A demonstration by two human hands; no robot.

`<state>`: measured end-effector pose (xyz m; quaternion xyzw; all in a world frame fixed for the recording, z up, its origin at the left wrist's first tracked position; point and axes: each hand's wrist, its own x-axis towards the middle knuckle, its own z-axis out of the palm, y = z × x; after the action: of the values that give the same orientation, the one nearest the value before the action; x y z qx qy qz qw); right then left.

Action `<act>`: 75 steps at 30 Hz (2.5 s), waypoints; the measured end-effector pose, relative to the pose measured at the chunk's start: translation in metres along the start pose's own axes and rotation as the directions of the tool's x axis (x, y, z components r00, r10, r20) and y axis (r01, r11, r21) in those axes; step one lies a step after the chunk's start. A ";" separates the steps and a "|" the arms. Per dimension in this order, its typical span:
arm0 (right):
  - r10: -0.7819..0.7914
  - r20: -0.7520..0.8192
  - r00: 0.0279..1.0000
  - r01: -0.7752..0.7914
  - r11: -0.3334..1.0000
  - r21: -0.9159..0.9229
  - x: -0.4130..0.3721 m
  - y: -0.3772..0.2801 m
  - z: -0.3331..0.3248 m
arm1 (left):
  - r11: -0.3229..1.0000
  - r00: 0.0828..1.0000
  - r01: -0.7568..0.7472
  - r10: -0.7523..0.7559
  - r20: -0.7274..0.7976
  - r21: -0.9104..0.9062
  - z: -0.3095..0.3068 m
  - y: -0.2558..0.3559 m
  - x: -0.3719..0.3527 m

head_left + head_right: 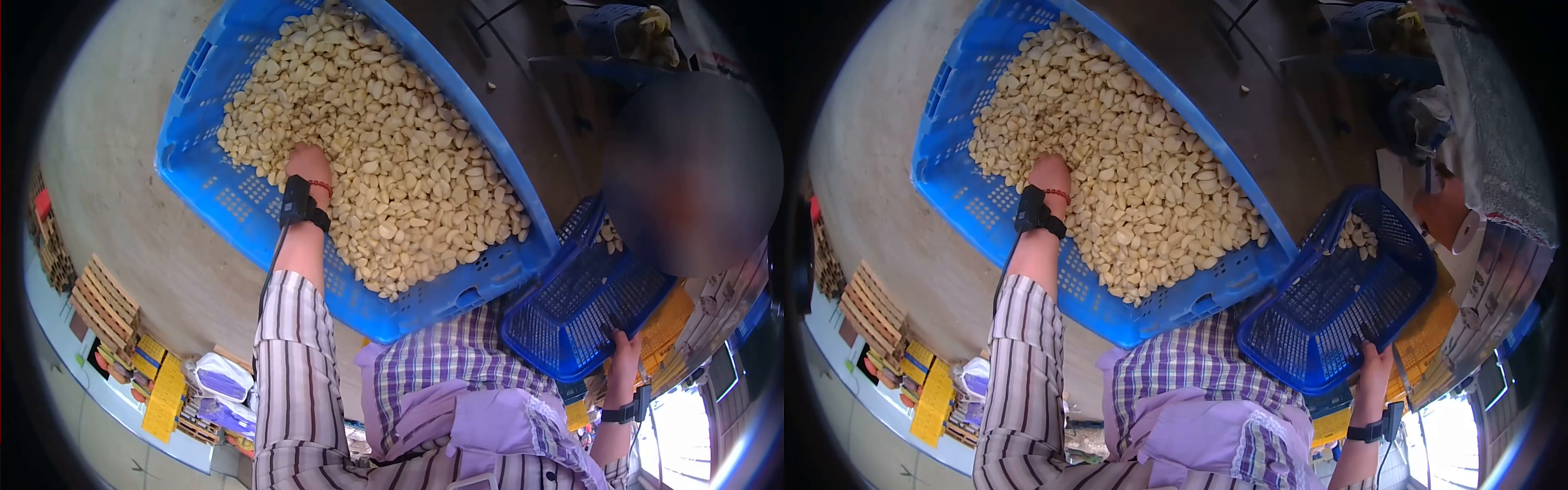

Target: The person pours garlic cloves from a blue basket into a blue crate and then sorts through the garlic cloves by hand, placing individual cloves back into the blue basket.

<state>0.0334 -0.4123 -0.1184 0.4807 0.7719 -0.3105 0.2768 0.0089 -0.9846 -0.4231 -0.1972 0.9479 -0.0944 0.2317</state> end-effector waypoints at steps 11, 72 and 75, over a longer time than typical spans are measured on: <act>-0.017 0.046 0.999 0.014 0.999 0.053 0.005 0.007 -0.003 | 0.977 0.995 0.073 -0.084 -0.047 -0.202 -0.003 -0.009 -0.018; -0.085 0.088 0.992 0.079 0.995 0.067 0.011 0.012 -0.007 | -0.084 0.762 -0.567 0.325 -0.560 -0.819 -0.228 0.189 -0.183; -0.035 0.073 0.997 0.034 0.999 0.017 0.009 0.006 0.001 | -0.195 0.994 -0.076 0.057 -0.089 -0.978 -0.178 0.138 -0.137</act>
<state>0.0356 -0.4063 -0.1268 0.4579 0.7669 -0.3388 0.2955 -0.0095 -0.7870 -0.2493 -0.2535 0.6857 0.6823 -0.0060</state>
